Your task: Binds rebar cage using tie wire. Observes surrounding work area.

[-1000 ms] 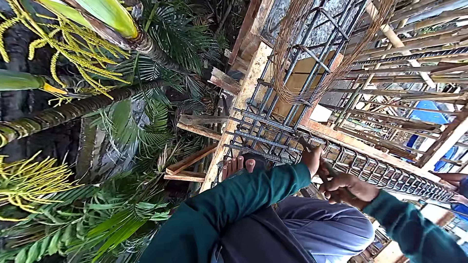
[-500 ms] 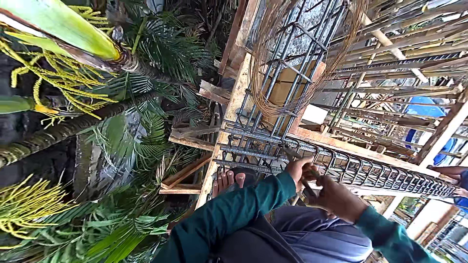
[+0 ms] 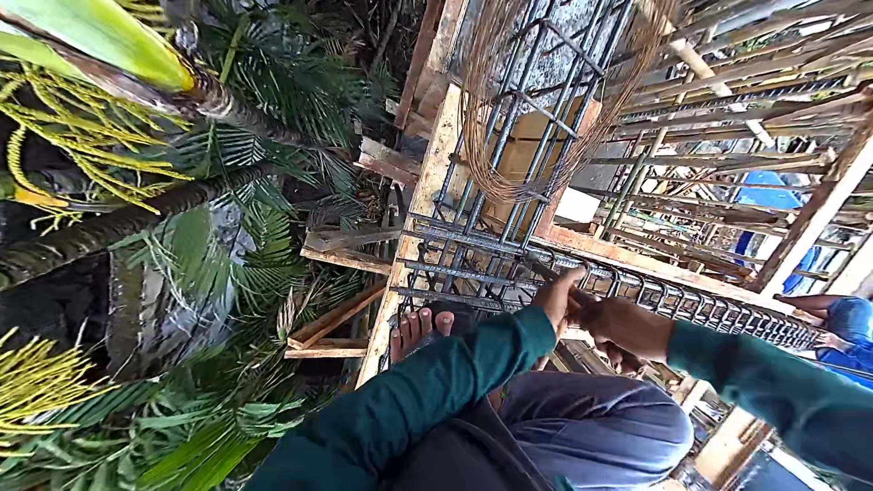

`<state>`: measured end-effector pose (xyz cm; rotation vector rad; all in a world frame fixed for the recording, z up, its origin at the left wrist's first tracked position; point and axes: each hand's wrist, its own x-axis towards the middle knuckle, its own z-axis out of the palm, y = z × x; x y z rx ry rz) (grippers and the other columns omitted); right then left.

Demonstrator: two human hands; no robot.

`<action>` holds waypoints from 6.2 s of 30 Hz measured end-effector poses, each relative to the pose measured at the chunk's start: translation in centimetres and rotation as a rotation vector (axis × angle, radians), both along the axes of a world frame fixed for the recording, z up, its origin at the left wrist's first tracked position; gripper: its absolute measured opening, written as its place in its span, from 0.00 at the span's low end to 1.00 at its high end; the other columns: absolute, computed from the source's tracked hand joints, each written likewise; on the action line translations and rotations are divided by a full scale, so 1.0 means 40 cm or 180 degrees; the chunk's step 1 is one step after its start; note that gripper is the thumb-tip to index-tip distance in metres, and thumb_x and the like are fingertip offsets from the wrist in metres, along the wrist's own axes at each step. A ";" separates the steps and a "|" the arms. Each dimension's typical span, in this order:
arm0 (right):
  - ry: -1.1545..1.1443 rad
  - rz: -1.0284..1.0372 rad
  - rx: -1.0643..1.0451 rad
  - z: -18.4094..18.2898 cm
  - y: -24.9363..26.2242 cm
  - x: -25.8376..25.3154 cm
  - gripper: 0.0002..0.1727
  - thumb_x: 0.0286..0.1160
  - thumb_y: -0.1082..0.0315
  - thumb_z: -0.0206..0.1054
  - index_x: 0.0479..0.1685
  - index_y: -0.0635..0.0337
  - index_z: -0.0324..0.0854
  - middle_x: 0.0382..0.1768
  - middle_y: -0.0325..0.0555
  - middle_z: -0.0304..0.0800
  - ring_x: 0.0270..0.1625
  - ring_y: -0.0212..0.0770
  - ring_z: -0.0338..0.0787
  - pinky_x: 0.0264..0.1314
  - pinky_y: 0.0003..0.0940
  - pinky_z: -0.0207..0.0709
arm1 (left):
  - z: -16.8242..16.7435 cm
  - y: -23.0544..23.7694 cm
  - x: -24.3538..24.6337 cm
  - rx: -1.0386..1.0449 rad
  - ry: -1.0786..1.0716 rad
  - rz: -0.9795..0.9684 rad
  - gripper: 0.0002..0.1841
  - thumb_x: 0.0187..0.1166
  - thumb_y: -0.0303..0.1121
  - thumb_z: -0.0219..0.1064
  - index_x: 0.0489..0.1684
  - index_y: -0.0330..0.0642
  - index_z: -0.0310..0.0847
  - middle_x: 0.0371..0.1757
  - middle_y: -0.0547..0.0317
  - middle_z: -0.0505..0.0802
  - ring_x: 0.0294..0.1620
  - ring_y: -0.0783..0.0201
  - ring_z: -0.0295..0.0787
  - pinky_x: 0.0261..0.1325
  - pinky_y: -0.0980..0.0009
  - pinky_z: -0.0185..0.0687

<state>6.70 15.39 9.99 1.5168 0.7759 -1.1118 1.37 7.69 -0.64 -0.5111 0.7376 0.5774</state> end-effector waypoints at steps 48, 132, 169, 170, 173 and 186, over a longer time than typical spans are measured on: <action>0.0331 0.0211 0.0693 -0.009 -0.169 0.078 0.42 0.66 0.47 0.79 0.74 0.62 0.66 0.42 0.55 0.88 0.40 0.53 0.91 0.43 0.53 0.85 | -0.024 -0.002 0.012 -0.0468 0.0653 -0.0165 0.22 0.88 0.47 0.64 0.28 0.39 0.72 0.16 0.59 0.80 0.16 0.64 0.81 0.26 0.67 0.85; 0.1240 -0.3336 0.1530 -0.048 -0.356 0.063 0.31 0.77 0.77 0.63 0.78 0.59 0.55 0.48 0.60 0.90 0.38 0.51 0.95 0.39 0.46 0.91 | -0.080 -0.093 -0.016 -0.0065 0.0228 0.0359 0.21 0.93 0.47 0.53 0.27 0.47 0.66 0.15 0.64 0.75 0.12 0.69 0.74 0.19 0.74 0.78; 0.0117 0.1288 0.1542 -0.053 -0.262 0.053 0.35 0.74 0.72 0.61 0.87 0.59 0.63 0.72 0.63 0.81 0.61 0.62 0.91 0.60 0.62 0.84 | -0.075 -0.182 -0.076 0.0252 0.0428 -0.0279 0.46 0.89 0.66 0.19 0.85 0.39 0.65 0.72 0.39 0.85 0.64 0.48 0.87 0.64 0.51 0.80; 0.0044 0.1593 0.1650 -0.054 -0.272 0.052 0.36 0.73 0.72 0.61 0.87 0.59 0.63 0.73 0.63 0.79 0.60 0.62 0.92 0.57 0.61 0.85 | -0.075 -0.191 -0.085 0.0122 0.0543 -0.0317 0.43 0.92 0.63 0.23 0.83 0.38 0.68 0.69 0.40 0.86 0.62 0.49 0.87 0.62 0.52 0.80; 0.0033 0.1865 0.1935 -0.062 -0.286 0.073 0.33 0.74 0.73 0.62 0.83 0.58 0.67 0.70 0.61 0.81 0.58 0.62 0.92 0.52 0.58 0.86 | -0.059 -0.169 -0.118 0.0202 0.0897 -0.0463 0.32 0.96 0.54 0.37 0.79 0.37 0.70 0.62 0.44 0.90 0.53 0.54 0.89 0.56 0.58 0.82; 0.1215 -0.1366 0.1173 -0.113 -0.238 0.190 0.25 0.81 0.74 0.61 0.78 0.63 0.67 0.44 0.47 0.87 0.35 0.39 0.91 0.38 0.37 0.88 | -0.085 -0.133 -0.119 0.1920 0.2682 -0.1884 0.18 0.90 0.41 0.58 0.65 0.37 0.82 0.54 0.45 0.92 0.57 0.52 0.90 0.67 0.52 0.80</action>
